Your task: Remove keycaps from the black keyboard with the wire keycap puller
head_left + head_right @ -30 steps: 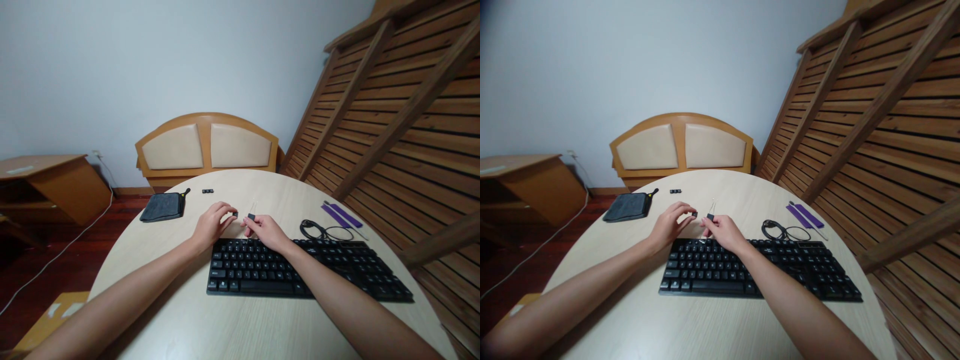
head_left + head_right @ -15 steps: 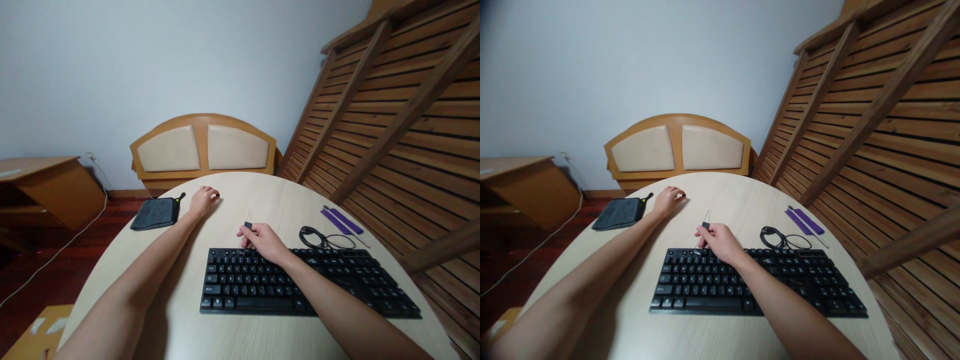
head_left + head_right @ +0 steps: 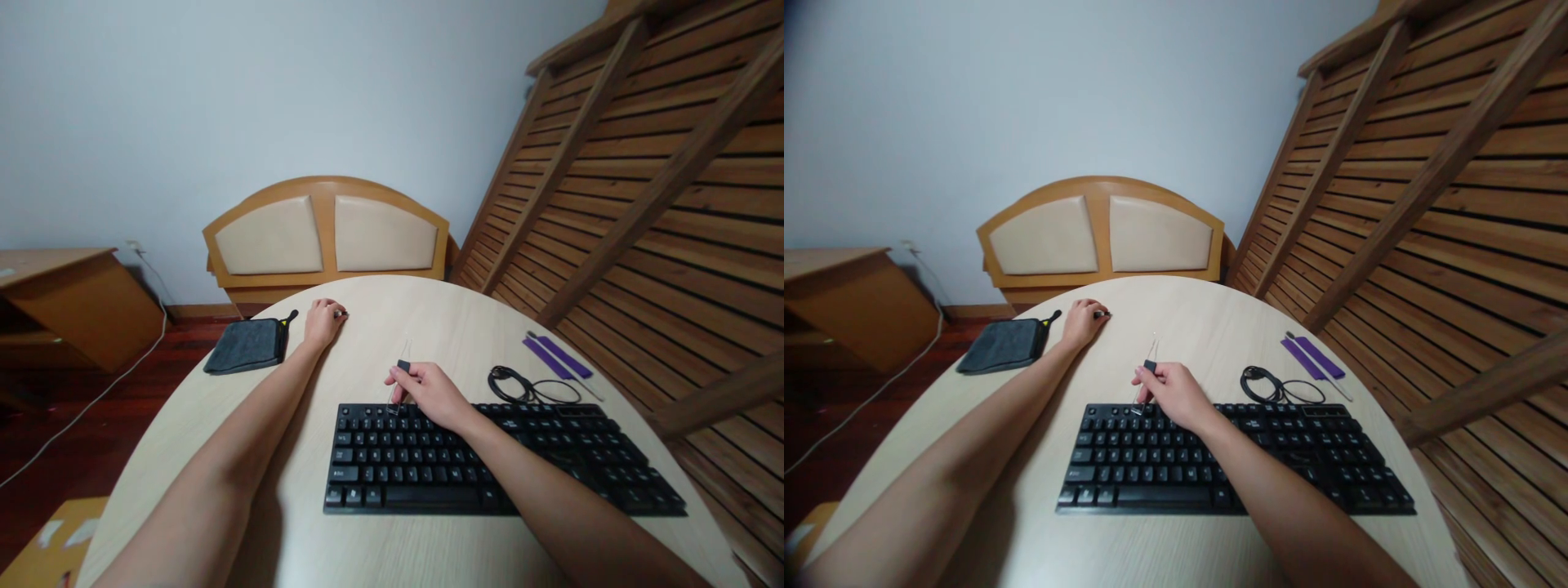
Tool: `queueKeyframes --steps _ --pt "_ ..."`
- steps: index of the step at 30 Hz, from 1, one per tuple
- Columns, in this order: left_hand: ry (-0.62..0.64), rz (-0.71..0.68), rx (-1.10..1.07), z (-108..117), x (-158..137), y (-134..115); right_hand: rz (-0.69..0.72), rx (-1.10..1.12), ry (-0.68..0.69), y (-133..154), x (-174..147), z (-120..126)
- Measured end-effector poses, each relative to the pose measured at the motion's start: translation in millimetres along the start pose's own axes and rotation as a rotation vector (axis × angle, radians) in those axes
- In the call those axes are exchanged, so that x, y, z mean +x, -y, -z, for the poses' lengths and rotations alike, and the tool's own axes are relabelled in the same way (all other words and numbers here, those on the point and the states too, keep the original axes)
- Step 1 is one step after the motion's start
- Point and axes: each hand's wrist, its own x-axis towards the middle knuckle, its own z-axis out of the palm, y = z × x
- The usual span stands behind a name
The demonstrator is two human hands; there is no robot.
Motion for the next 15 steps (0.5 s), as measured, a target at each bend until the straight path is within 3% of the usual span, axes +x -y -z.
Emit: queueKeyframes --steps 15 --pt "0.002 0.041 -0.029 -3.8 -0.3 2.3 -0.023 0.018 0.013 -4.5 0.1 -0.6"
